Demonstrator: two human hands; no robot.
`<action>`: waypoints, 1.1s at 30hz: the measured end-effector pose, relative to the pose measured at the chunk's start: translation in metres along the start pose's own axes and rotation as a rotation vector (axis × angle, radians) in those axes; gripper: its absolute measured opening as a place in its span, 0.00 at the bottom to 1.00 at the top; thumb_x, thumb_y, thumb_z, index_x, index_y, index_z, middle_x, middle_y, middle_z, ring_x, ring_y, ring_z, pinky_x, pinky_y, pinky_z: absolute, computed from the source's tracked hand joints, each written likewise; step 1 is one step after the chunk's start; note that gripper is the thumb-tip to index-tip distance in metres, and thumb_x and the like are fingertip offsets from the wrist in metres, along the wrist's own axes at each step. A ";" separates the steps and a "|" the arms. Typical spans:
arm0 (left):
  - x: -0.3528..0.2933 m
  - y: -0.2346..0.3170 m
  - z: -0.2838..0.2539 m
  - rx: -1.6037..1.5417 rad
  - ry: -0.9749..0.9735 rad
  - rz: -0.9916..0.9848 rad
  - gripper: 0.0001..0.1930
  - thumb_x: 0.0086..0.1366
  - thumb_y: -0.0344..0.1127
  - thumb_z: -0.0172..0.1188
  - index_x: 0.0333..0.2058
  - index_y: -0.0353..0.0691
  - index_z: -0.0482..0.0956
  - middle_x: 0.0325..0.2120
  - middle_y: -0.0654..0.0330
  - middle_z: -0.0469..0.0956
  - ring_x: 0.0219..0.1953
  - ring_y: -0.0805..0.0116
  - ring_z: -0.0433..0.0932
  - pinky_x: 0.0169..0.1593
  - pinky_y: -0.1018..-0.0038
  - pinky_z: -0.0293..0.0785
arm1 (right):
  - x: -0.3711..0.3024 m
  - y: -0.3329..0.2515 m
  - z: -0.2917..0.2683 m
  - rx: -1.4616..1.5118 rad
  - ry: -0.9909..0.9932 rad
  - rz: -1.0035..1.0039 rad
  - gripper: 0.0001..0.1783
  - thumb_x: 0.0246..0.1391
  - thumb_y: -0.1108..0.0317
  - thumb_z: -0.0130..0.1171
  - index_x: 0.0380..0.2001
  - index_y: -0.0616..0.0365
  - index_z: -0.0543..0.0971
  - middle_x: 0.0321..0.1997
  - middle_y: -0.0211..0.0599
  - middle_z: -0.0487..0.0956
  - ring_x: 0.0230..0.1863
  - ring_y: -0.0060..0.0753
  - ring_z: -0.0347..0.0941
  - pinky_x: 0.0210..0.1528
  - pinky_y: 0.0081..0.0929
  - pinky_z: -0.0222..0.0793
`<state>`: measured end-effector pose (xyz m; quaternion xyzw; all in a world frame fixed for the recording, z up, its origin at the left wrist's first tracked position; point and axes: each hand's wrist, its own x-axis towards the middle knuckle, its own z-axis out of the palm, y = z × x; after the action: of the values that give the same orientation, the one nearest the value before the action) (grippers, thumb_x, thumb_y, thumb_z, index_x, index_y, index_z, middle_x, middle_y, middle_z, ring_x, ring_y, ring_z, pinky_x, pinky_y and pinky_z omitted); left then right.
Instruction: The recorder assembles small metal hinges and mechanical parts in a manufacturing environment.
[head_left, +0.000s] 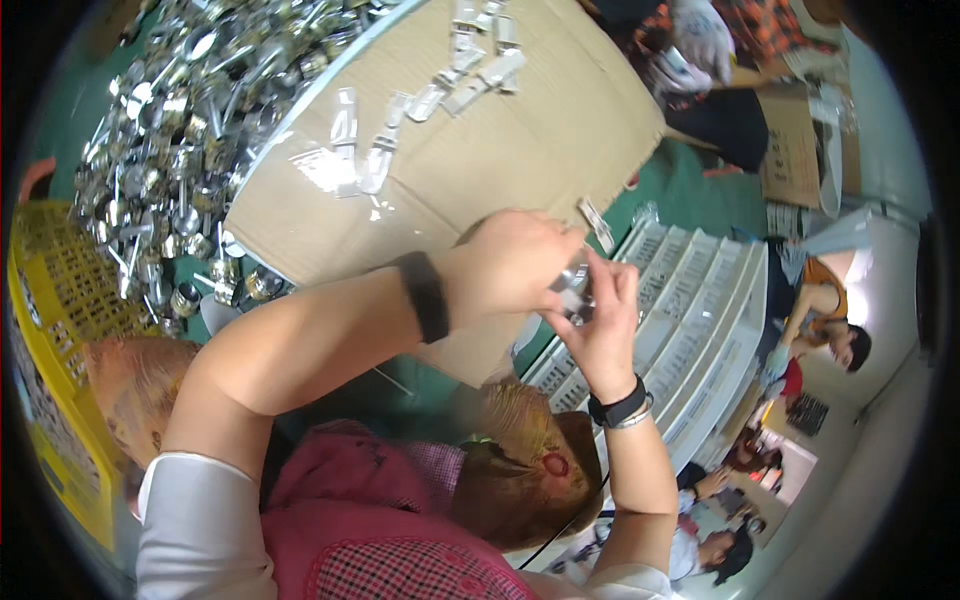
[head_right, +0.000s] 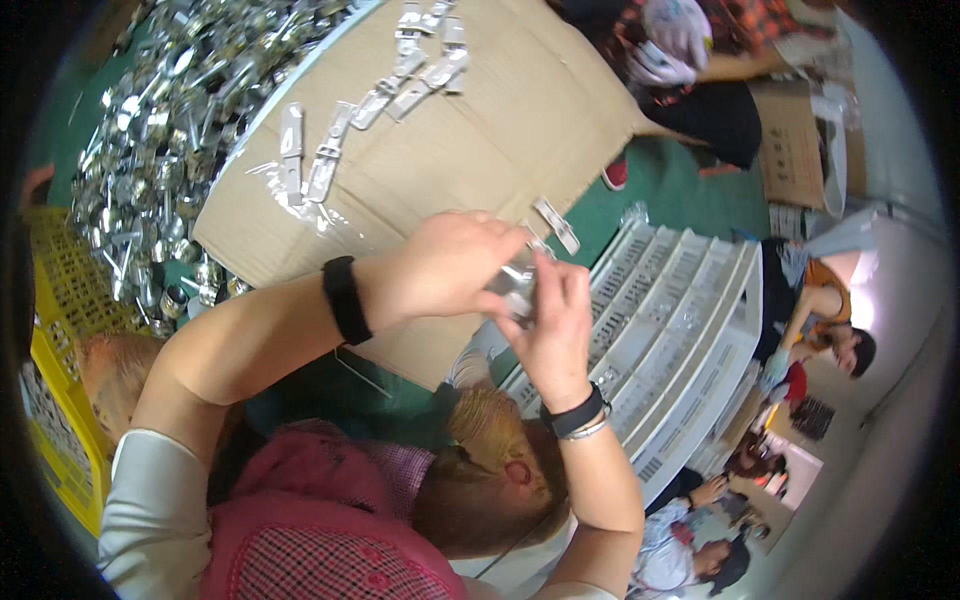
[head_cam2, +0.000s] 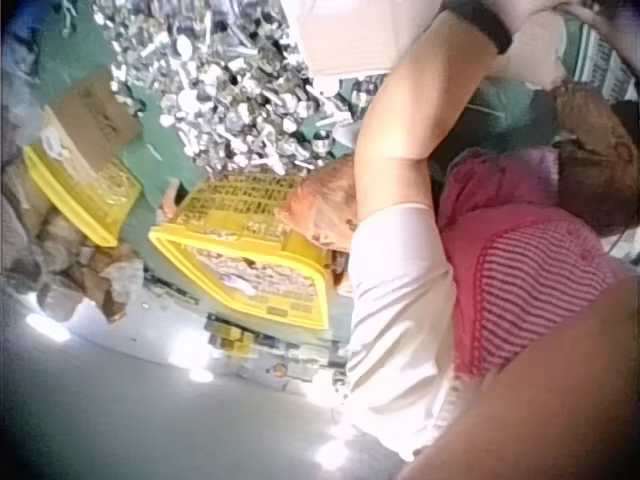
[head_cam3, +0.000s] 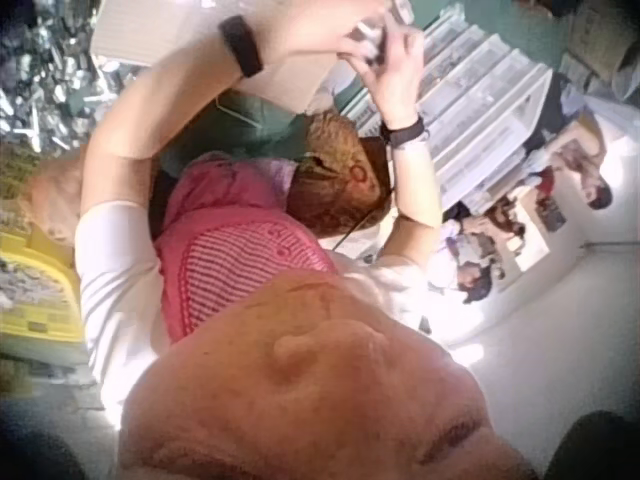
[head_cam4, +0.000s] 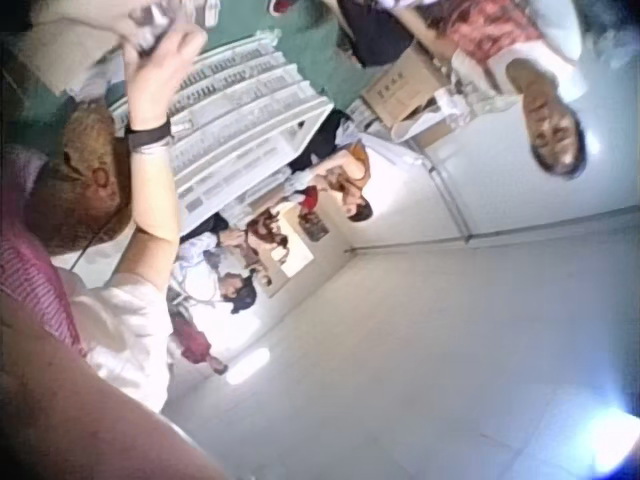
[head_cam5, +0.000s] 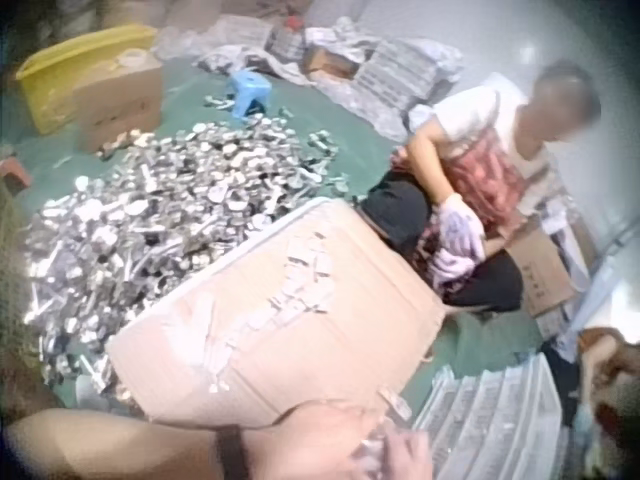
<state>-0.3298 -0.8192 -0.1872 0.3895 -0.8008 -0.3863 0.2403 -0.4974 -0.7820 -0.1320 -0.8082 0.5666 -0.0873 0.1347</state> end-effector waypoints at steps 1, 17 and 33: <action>-0.006 -0.002 0.001 0.035 0.049 0.089 0.30 0.43 0.45 0.68 0.43 0.36 0.69 0.35 0.50 0.75 0.41 0.53 0.74 0.43 0.63 0.70 | -0.003 -0.003 0.000 0.016 0.002 -0.062 0.41 0.23 0.73 0.73 0.49 0.64 0.70 0.38 0.43 0.67 0.41 0.45 0.67 0.43 0.34 0.68; -0.061 0.033 0.000 0.181 -0.113 0.022 0.30 0.48 0.52 0.65 0.47 0.43 0.69 0.41 0.56 0.70 0.36 0.51 0.76 0.40 0.61 0.73 | -0.044 -0.011 -0.033 0.669 -0.263 -0.020 0.25 0.34 0.72 0.69 0.41 0.63 0.76 0.43 0.40 0.76 0.46 0.35 0.73 0.50 0.28 0.68; -0.040 0.034 -0.010 0.024 -0.267 -0.053 0.35 0.50 0.54 0.63 0.53 0.42 0.65 0.25 0.52 0.77 0.28 0.50 0.77 0.32 0.62 0.72 | 0.039 0.133 0.037 1.226 -0.164 0.703 0.11 0.55 0.64 0.58 0.36 0.61 0.78 0.29 0.29 0.78 0.28 0.16 0.71 0.30 0.13 0.66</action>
<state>-0.3145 -0.7770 -0.1570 0.3586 -0.8197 -0.4311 0.1166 -0.5913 -0.8572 -0.2099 -0.3602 0.6307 -0.2805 0.6275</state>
